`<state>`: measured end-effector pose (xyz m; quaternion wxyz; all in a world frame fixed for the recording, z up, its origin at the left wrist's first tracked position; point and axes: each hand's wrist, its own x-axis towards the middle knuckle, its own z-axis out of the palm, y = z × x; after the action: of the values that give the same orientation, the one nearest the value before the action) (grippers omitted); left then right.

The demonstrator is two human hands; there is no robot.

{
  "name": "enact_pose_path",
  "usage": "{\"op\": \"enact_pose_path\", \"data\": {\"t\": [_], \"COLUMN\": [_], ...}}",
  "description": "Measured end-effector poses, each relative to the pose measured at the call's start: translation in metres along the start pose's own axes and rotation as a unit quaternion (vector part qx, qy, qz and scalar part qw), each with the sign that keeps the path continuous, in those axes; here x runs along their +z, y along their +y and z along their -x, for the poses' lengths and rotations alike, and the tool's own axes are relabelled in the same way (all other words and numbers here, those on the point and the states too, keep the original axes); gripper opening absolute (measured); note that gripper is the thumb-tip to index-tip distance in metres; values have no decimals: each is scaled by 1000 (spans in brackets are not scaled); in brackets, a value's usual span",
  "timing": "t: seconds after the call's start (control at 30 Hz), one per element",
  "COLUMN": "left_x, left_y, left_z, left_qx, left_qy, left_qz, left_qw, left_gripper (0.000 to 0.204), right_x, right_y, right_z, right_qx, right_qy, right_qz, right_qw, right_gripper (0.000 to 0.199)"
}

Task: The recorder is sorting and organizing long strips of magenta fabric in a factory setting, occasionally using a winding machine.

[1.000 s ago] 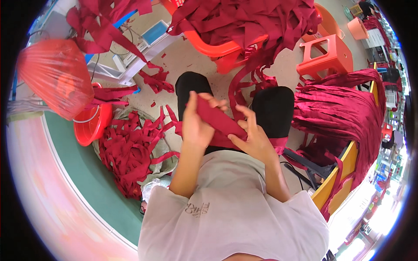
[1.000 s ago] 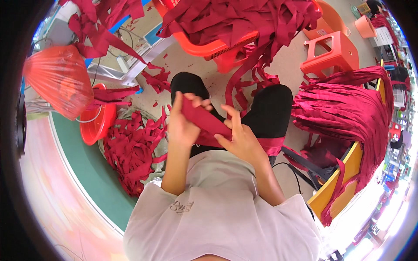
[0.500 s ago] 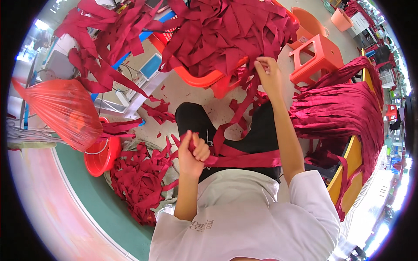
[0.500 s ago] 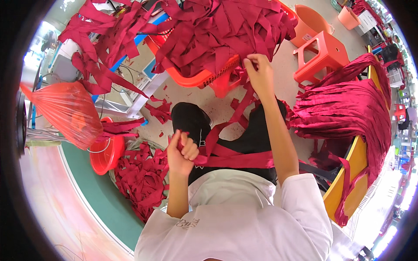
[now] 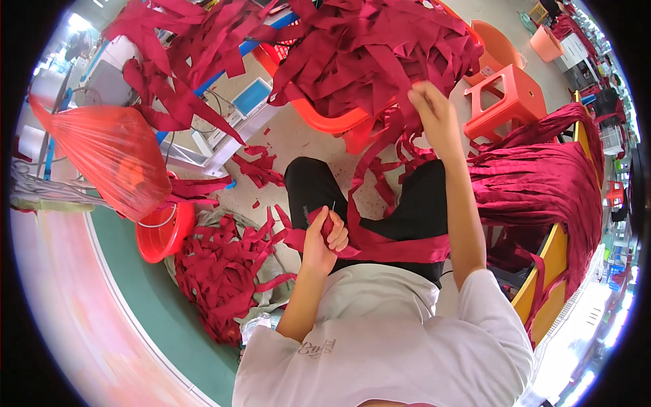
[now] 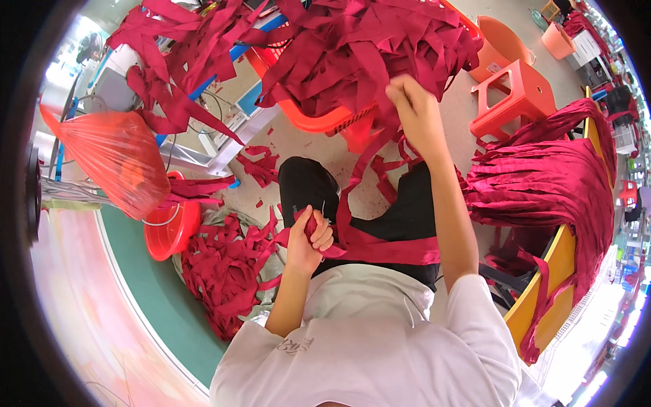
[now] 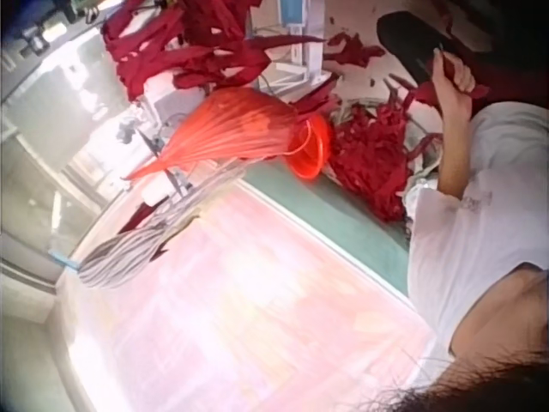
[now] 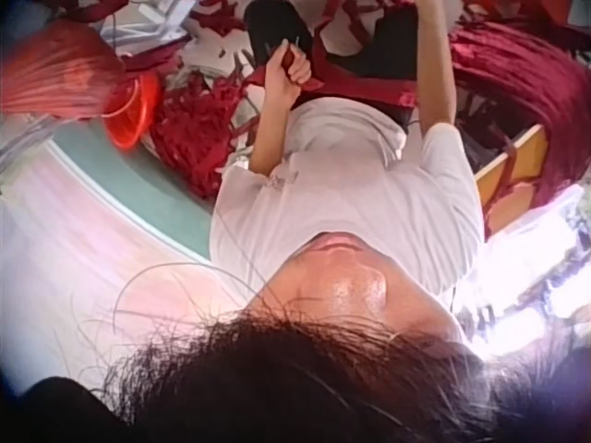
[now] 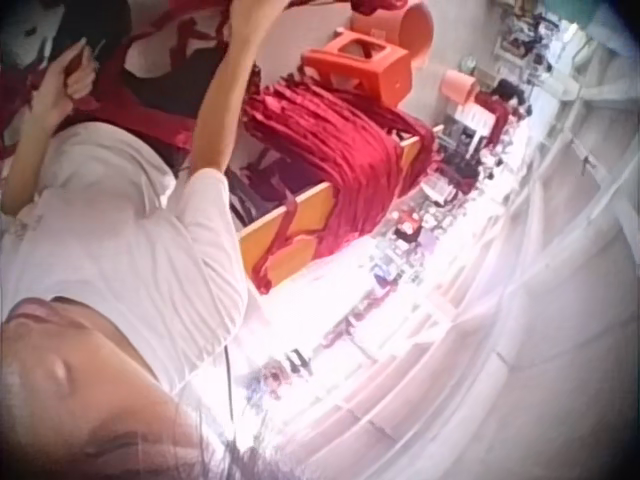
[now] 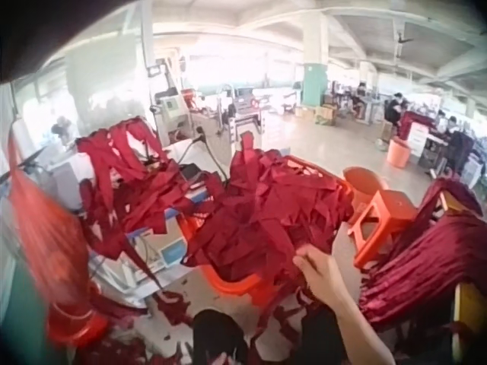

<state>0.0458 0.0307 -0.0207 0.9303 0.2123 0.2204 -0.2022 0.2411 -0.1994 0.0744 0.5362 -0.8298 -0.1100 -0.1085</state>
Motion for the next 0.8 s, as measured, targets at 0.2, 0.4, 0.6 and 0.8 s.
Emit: {"op": "enact_pose_path", "data": {"t": [0.2, 0.4, 0.6, 0.8], "left_x": [43, 66, 62, 72], "left_y": [-4, -12, 7, 6], "left_z": [-20, -51, -65, -64], "left_qx": [11, -40, -1, 86], "left_qy": [-48, -11, 13, -40], "left_qz": [-50, -130, -75, -133], "left_qw": [998, 991, 997, 986], "left_gripper": [53, 40, 19, 28], "right_x": [0, -11, -73, -115], "right_y": [-56, -45, -1, 46], "right_z": [122, 187, 251, 326], "right_qx": [-8, 132, 352, 414], "right_qy": [-191, -306, -337, -236], "right_qz": [-65, -84, -133, 92], "right_qw": [979, 939, 863, 874], "right_gripper": [7, 6, 9, 14]}}
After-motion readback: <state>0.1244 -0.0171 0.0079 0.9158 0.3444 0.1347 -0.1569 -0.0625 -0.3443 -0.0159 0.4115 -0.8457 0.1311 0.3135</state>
